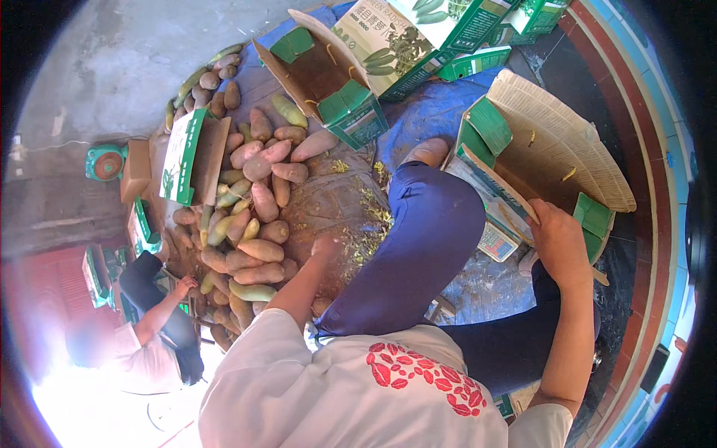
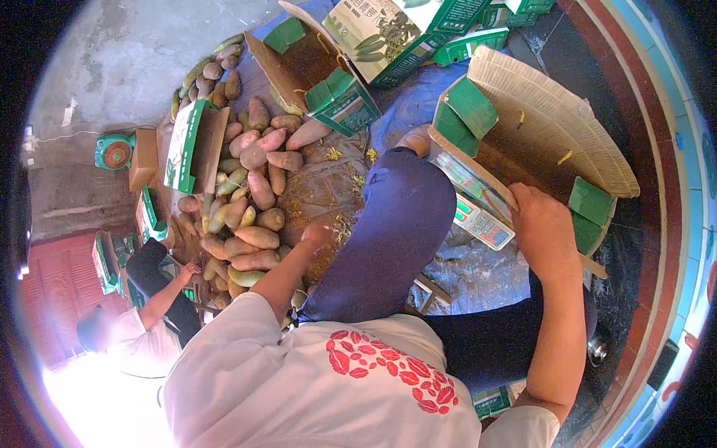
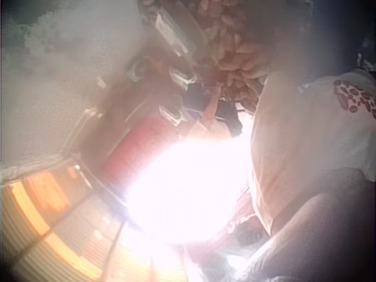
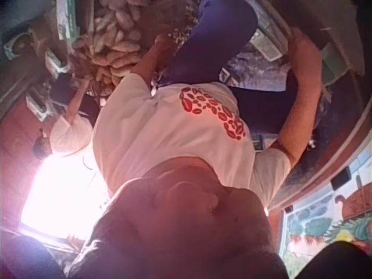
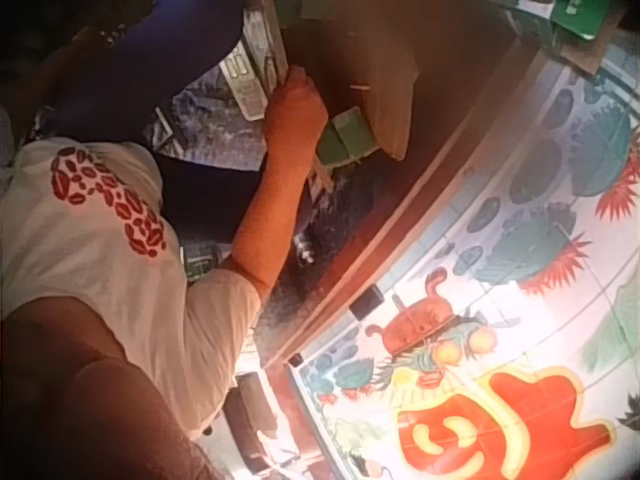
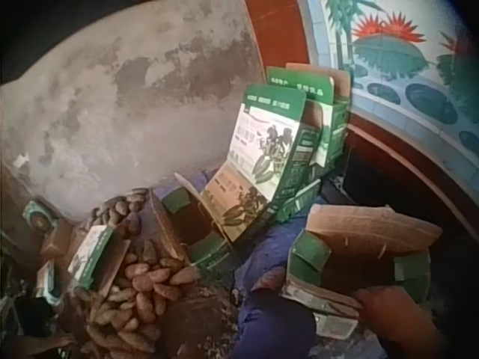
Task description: The person sorts produce from a pile and packs it into cardboard boxes on a weighing scale by hand.
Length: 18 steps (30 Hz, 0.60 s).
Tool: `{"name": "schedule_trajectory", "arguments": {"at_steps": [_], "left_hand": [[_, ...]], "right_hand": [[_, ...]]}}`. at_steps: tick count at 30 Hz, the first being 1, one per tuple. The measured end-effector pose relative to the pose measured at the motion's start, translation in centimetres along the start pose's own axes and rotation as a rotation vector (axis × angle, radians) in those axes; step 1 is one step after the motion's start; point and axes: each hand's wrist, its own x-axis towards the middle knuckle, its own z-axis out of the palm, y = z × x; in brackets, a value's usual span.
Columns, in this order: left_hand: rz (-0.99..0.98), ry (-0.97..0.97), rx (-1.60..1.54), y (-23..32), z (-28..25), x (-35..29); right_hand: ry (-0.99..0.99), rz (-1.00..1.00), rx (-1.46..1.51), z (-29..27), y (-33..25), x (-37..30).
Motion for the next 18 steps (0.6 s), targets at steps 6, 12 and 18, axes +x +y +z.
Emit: {"name": "schedule_trajectory", "arguments": {"at_steps": [6, 12, 18], "left_hand": [[-0.019, 0.049, 0.36, -8.5, -2.4, 4.0], [-0.3, 0.472, 0.062, -11.0, -6.6, 1.1], [-0.503, 0.422, -0.015, -13.8, -9.8, -0.4]], "right_hand": [[0.025, -0.001, 0.019, -0.3, -0.3, 0.3], [-0.034, 0.076, 0.045, -0.3, -0.1, 0.4], [-0.067, 0.136, 0.12, -0.2, -0.2, 0.6]]}}
